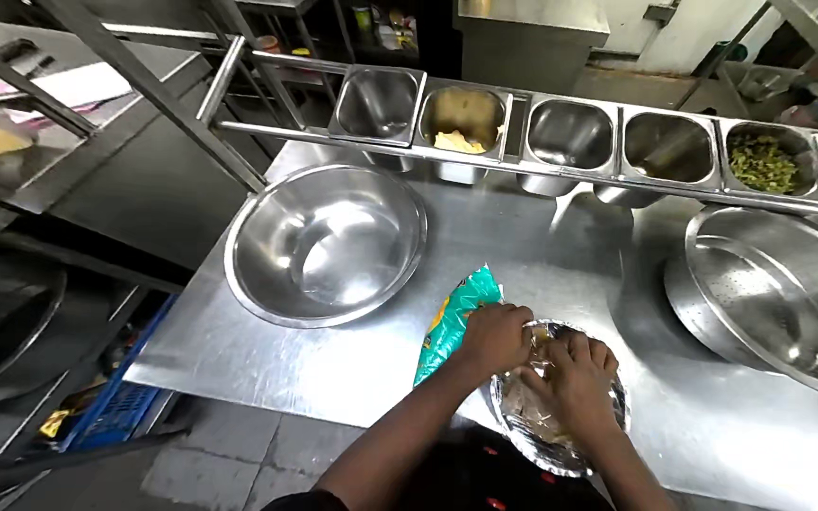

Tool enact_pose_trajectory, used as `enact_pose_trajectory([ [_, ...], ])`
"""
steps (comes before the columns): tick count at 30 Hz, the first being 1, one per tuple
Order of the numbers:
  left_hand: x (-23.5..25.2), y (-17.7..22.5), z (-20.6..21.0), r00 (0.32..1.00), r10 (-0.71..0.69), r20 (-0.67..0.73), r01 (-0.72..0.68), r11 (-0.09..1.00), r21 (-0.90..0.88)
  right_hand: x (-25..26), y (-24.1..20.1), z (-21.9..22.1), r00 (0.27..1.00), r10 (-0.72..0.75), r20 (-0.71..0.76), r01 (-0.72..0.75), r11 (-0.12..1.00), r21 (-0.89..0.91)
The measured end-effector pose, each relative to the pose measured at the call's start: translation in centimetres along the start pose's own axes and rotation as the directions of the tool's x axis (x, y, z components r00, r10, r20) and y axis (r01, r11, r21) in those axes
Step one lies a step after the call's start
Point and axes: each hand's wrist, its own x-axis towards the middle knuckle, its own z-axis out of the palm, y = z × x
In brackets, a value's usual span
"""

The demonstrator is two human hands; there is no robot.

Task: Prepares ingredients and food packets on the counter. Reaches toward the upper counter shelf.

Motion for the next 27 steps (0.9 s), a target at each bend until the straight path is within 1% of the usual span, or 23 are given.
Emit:
enact_pose_trajectory([
  [2,0.2,0.5,-0.1,0.997,-0.016,0.074,0.015,1.000,0.012,-0.4,0.7,0.1,0.998,-0.038,-0.042,0.038,0.999,0.010],
  [4,-0.5,1.1,0.3,0.996,-0.022,0.092,0.024,0.999,-0.023,-1.2,1.3,0.0,0.994,-0.089,-0.060,0.091,0.995,0.034],
  [6,-1.2,2.0,0.9,0.994,-0.058,0.093,0.061,0.997,-0.039,-1.9,1.7,-0.3,0.990,-0.132,-0.051,0.134,0.990,0.036],
  [9,-1.7,3.1,2.1,0.992,-0.118,0.034,0.120,0.992,-0.048,-4.5,1.8,-1.3,0.977,-0.200,-0.072,0.207,0.974,0.093],
  [11,-2.0,2.6,2.7,0.987,-0.154,-0.045,0.152,0.987,-0.046,-7.7,2.0,-1.6,0.964,-0.240,-0.111,0.255,0.956,0.148],
  [13,-1.9,2.0,2.4,0.985,-0.155,-0.074,0.150,0.987,-0.064,-9.9,3.4,-2.2,0.966,-0.231,-0.118,0.251,0.946,0.203],
  [15,-2.2,1.9,2.3,0.987,-0.148,-0.061,0.144,0.987,-0.072,-10.5,4.8,-3.7,0.971,-0.229,-0.074,0.241,0.933,0.266],
  [17,-2.5,2.3,2.4,0.994,-0.097,-0.057,0.094,0.994,-0.056,-9.8,5.2,-4.3,0.964,-0.258,-0.063,0.264,0.912,0.314],
  [19,-2.4,3.4,2.0,0.999,-0.031,0.045,0.030,0.999,0.017,-8.4,4.9,-4.2,0.945,-0.316,-0.080,0.322,0.868,0.378],
  [21,-2.1,4.9,1.2,0.983,-0.043,0.176,0.016,0.988,0.152,-6.9,4.1,-4.3,0.929,-0.362,-0.078,0.364,0.848,0.385],
  [24,-2.0,6.1,-0.6,0.964,-0.094,0.249,0.010,0.947,0.322,-5.9,2.8,-4.5,0.930,-0.366,-0.039,0.360,0.885,0.295],
  [26,-1.9,6.4,-1.6,0.945,-0.116,0.307,-0.001,0.935,0.356,-6.3,2.7,-4.2,0.929,-0.368,-0.033,0.363,0.894,0.263],
  [27,-1.7,6.1,-1.8,0.943,-0.107,0.315,-0.009,0.938,0.345,-6.9,3.0,-4.1,0.926,-0.375,-0.047,0.373,0.888,0.269],
])
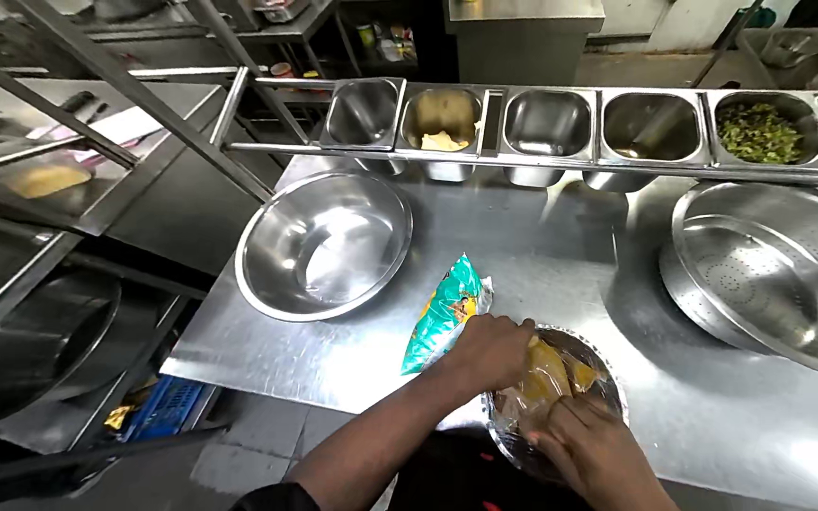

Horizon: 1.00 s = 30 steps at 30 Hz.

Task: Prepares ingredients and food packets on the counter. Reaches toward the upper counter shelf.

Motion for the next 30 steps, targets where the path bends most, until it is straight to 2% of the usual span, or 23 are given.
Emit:
enact_pose_trajectory([
  [3,0.9,-2.2,0.6,0.997,0.051,-0.056,-0.058,0.990,-0.132,-3.2,0.6,-0.8,0.999,-0.010,-0.035,0.012,0.998,0.055],
  [6,2.1,-5.0,2.2,0.978,0.117,-0.172,-0.171,0.921,-0.349,-7.4,1.4,-1.8,0.998,0.054,-0.026,-0.048,0.982,0.182],
  [10,2.8,-6.8,4.3,0.962,0.126,-0.243,-0.241,0.812,-0.532,-8.8,2.0,-3.4,0.955,0.291,-0.064,-0.254,0.907,0.336],
  [13,2.3,-7.6,4.5,0.977,0.123,-0.174,-0.211,0.672,-0.710,-4.8,1.4,-4.4,0.928,0.287,-0.238,-0.254,0.954,0.161],
  [15,2.0,-7.8,4.5,0.977,0.123,-0.172,-0.211,0.620,-0.755,-1.1,0.3,-3.5,0.931,0.266,-0.250,-0.268,0.963,0.027],
  [17,1.8,-7.8,4.3,0.980,0.124,-0.155,-0.199,0.588,-0.784,2.3,-0.8,-1.6,0.940,0.315,-0.129,-0.325,0.944,-0.064],
  [19,1.3,-7.7,4.3,0.983,0.121,-0.141,-0.185,0.564,-0.805,5.1,-1.5,0.2,0.906,0.416,0.074,-0.400,0.902,-0.162],
  [21,0.7,-7.8,4.8,0.984,0.112,-0.141,-0.179,0.547,-0.817,7.4,-2.3,0.8,0.778,0.541,0.320,-0.471,0.839,-0.273],
  [22,0.4,-7.9,5.1,0.984,0.104,-0.144,-0.178,0.536,-0.825,8.2,-2.5,1.2,0.725,0.572,0.384,-0.475,0.819,-0.323],
  [23,0.1,-8.0,5.4,0.985,0.093,-0.144,-0.171,0.526,-0.833,8.6,-2.7,1.5,0.690,0.587,0.422,-0.463,0.807,-0.367],
  [25,-0.2,-7.9,5.8,0.987,0.062,-0.148,-0.158,0.536,-0.829,9.1,-3.2,1.8,0.665,0.586,0.463,-0.401,0.803,-0.440],
  [28,-0.4,-7.3,5.6,0.983,0.048,-0.175,-0.165,0.641,-0.750,9.0,-4.0,2.2,0.690,0.551,0.469,-0.323,0.814,-0.482],
  [29,-0.5,-7.0,5.3,0.981,0.041,-0.188,-0.165,0.680,-0.714,8.4,-4.0,2.4,0.749,0.501,0.433,-0.274,0.830,-0.485],
  [30,-0.5,-6.5,5.0,0.980,0.022,-0.198,-0.154,0.713,-0.684,7.5,-3.7,2.7,0.838,0.401,0.370,-0.198,0.855,-0.479],
])
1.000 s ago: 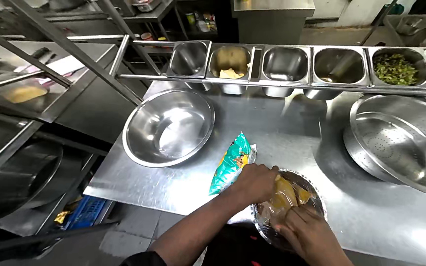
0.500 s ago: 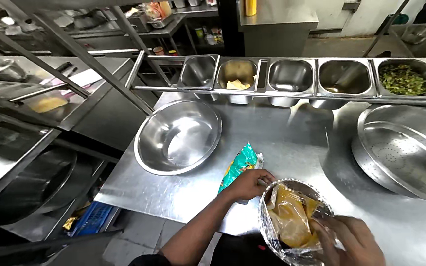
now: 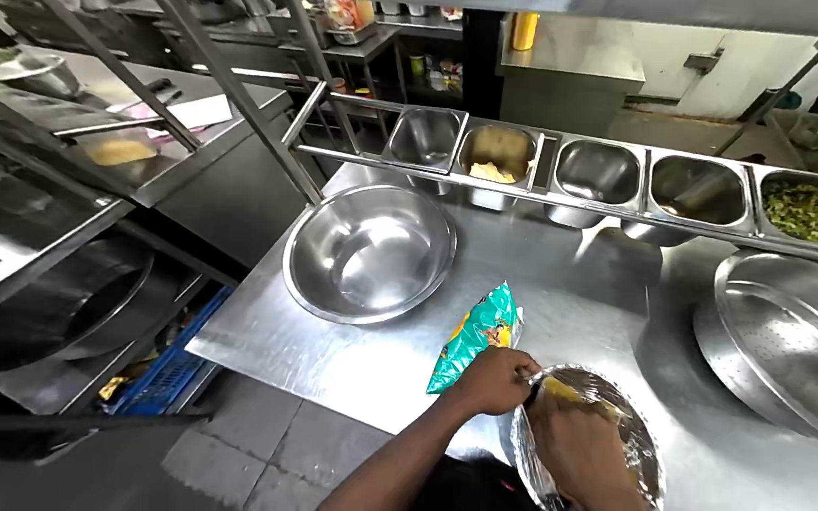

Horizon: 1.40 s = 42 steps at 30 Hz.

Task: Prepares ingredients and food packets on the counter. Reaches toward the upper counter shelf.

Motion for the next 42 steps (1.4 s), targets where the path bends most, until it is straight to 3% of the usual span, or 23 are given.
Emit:
enact_pose_trajectory([
  [2,0.1,1.0,0.4,0.999,-0.022,-0.045,0.024,0.998,0.060,-1.2,1.3,1.5,0.948,-0.208,-0.242,0.202,0.978,-0.047],
  [5,0.4,1.1,0.5,0.995,-0.035,-0.090,0.042,0.996,0.078,-3.6,2.6,1.1,0.889,-0.353,-0.290,0.376,0.926,0.027],
  [11,0.4,-0.2,0.5,1.000,0.010,-0.018,-0.011,0.999,-0.041,-6.1,6.6,-2.2,0.855,-0.207,-0.476,0.335,0.921,0.201],
  [17,-1.8,1.0,-1.4,0.959,0.175,0.224,-0.176,0.984,-0.014,-4.9,10.2,-4.7,0.777,-0.277,-0.565,0.460,0.863,0.211],
  [21,-0.5,3.0,-0.6,0.923,0.363,0.125,-0.373,0.925,0.069,-4.7,12.4,-5.0,0.790,-0.288,-0.540,0.487,0.831,0.269],
  [23,1.5,3.9,0.7,0.893,0.421,0.161,-0.445,0.881,0.160,-4.6,13.5,-4.9,0.797,-0.246,-0.552,0.463,0.835,0.297],
  [26,4.5,4.0,3.4,0.909,0.357,0.216,-0.398,0.897,0.192,-4.6,15.0,-3.6,0.769,-0.119,-0.628,0.400,0.856,0.327],
  [33,6.3,4.6,7.3,0.965,0.250,0.074,-0.261,0.937,0.231,-6.5,16.2,2.7,0.677,0.206,-0.707,0.304,0.796,0.523],
  [37,6.1,5.5,7.3,0.977,0.191,0.095,-0.211,0.932,0.296,-7.2,16.7,5.5,0.691,0.194,-0.697,0.292,0.807,0.514],
  [42,5.9,5.5,7.8,0.977,0.210,0.035,-0.211,0.931,0.299,-5.4,16.9,5.0,0.656,0.061,-0.752,0.303,0.891,0.337],
])
